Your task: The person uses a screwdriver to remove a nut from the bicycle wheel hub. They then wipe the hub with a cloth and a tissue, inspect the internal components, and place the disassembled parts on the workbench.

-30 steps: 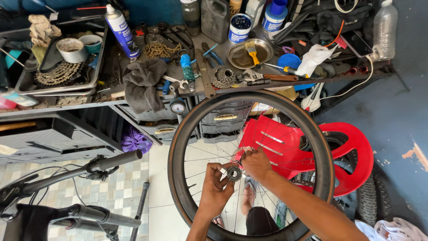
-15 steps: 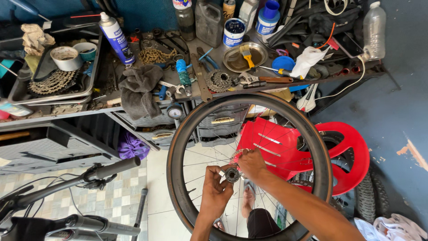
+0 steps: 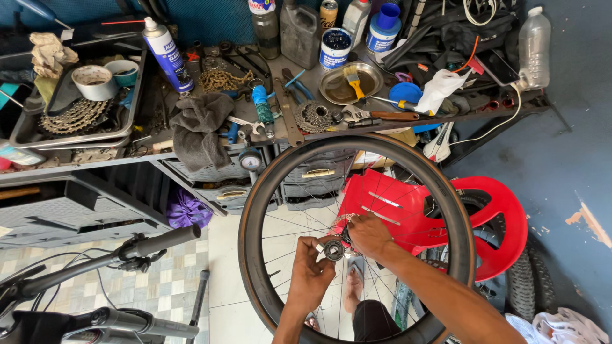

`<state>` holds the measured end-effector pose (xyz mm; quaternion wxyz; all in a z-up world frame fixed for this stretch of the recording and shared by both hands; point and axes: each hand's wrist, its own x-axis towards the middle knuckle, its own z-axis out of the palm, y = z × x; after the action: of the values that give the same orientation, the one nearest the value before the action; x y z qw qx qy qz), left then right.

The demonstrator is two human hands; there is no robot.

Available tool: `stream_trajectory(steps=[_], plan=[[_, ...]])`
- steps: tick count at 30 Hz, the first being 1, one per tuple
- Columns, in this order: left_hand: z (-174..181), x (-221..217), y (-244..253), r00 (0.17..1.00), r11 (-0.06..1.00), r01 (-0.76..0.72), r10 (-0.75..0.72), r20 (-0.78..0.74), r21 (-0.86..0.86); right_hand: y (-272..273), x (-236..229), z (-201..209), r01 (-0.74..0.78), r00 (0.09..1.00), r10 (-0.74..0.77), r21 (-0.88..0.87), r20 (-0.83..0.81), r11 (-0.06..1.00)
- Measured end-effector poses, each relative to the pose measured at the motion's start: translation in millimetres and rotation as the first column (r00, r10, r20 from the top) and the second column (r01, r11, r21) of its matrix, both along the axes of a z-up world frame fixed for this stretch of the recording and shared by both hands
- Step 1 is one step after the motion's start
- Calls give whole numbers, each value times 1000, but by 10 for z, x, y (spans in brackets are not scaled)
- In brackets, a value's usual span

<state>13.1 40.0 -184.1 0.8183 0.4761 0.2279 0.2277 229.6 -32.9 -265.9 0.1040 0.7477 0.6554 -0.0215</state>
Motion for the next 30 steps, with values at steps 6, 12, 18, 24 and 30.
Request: stream_trajectory(steps=[6, 12, 18, 24, 30], plan=[[-90, 61, 10, 1000, 1000, 11, -12, 14, 10, -28, -20, 121, 89, 992, -95, -70, -85, 994], [-187, 130, 105, 1000, 999, -4, 5, -25, 37, 28, 32, 393, 388, 828, -446, -227, -340, 893], [-333, 597, 545, 990, 918, -132, 141, 4, 375, -90, 648, 583, 675, 298, -579, -261, -759, 690], [-418, 1685, 1342, 949, 767, -120, 275, -153, 631, -344, 1405, 456, 823, 43, -228, -95, -973, 560], [-503, 2736, 1812, 881, 523, -5, 406, -244, 852, 33, 2025, 386, 871, 187, -196, 70, -963, 486]])
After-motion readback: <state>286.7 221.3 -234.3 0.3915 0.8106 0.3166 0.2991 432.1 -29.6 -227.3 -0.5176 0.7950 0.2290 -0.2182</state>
